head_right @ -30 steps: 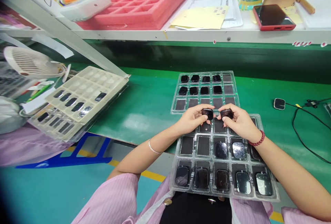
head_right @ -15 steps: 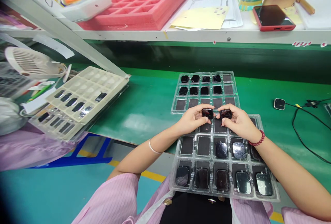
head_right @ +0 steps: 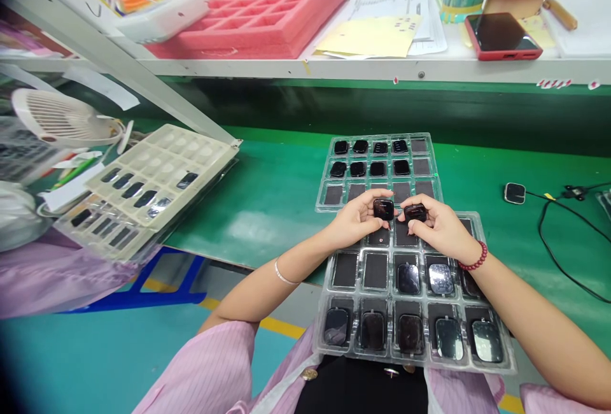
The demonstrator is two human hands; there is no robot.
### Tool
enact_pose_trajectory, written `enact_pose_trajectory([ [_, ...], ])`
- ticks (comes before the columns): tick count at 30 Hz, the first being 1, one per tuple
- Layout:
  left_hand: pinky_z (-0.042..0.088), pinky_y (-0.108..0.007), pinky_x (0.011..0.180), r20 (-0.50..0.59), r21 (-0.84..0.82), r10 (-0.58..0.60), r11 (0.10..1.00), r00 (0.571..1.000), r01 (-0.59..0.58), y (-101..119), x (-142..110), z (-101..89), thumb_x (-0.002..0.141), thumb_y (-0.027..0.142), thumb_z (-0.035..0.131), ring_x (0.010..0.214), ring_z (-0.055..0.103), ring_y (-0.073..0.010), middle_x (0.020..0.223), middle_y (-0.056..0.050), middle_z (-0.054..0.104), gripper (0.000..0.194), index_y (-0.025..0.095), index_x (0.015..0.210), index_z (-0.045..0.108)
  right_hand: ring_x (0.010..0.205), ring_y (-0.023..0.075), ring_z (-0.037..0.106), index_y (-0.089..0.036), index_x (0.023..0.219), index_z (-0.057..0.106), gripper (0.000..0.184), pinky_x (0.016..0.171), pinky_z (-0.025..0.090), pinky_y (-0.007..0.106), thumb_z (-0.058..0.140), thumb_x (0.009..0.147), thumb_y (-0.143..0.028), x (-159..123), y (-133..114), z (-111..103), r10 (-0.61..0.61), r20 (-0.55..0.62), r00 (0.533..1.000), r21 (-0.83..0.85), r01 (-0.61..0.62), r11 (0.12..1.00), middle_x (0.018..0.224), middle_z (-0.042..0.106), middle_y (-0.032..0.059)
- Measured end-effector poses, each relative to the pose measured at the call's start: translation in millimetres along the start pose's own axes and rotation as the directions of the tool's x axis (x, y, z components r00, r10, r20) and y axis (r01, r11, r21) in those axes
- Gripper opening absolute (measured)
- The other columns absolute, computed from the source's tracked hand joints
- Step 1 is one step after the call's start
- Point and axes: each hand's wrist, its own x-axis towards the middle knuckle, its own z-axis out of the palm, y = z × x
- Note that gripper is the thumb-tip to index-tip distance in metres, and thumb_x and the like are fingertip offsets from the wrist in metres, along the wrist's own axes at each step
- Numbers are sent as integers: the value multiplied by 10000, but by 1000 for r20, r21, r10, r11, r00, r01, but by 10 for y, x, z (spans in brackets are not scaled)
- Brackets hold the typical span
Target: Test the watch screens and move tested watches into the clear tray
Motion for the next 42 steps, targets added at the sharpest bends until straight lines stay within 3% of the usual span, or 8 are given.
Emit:
enact_pose_trajectory([
  [5,423,-183,553,-6,-206,-70,976,998,67,67,27,-43,576,2,554,629,608,-81,809,16,623,569,187,1113,522,665,163,658,-197,1087,575,268,632,581,334,630,826,-223,-16,-18,2,17,-21,1000,30,-16,999,927,705,66],
  [9,408,-177,485,293,-377,-83,906,952,195,504,-204,111,541,26,627,518,561,-64,768,19,633,600,200,1106,527,666,176,664,-208,1092,581,251,623,578,338,633,856,-274,-27,-22,-11,16,-14,1000,12,-16,1000,933,710,76],
  [14,551,-254,603,799,-293,24,888,601,354,1048,-472,426,613,157,672,629,648,-143,769,-24,629,397,164,1002,598,676,185,654,-222,1120,600,261,611,573,341,622,896,-354,-21,26,-31,7,-25,1000,20,-7,1000,984,712,91],
  [17,538,-213,580,842,-279,113,928,527,246,1100,-494,512,643,223,622,635,663,-145,806,-45,648,367,146,1000,653,714,188,659,-217,1199,609,335,638,577,343,545,947,-427,-11,39,-50,51,-20,998,137,-48,989,1063,708,119],
  [25,483,-184,507,668,-172,41,980,743,100,1193,-780,423,619,98,558,576,602,-95,845,-38,640,519,170,1127,636,907,209,654,-259,1190,647,335,686,590,309,617,901,-425,-190,-486,-75,20,37,999,490,-36,871,1182,605,98],
  [30,447,-156,532,259,-183,45,983,965,3,947,-370,96,645,8,559,595,609,-63,879,-16,653,515,199,1123,538,743,149,662,-235,1066,626,431,598,538,239,787,752,-481,-629,-1039,213,-94,221,971,588,-56,807,1048,593,62],
  [36,391,-163,507,75,-87,-106,990,992,112,287,155,-74,606,64,596,634,628,-87,908,-27,669,554,179,1139,497,588,59,516,-195,942,613,535,537,378,169,869,613,-531,-895,-1397,475,-7,356,935,686,-256,682,865,598,22],
  [42,354,-176,477,55,-19,-95,995,994,96,253,84,-13,764,324,675,568,596,-83,828,-28,653,427,150,1116,504,677,104,555,-205,1014,666,522,606,422,205,827,664,-557,-961,-1351,485,-54,329,943,625,-174,761,882,644,53],
])
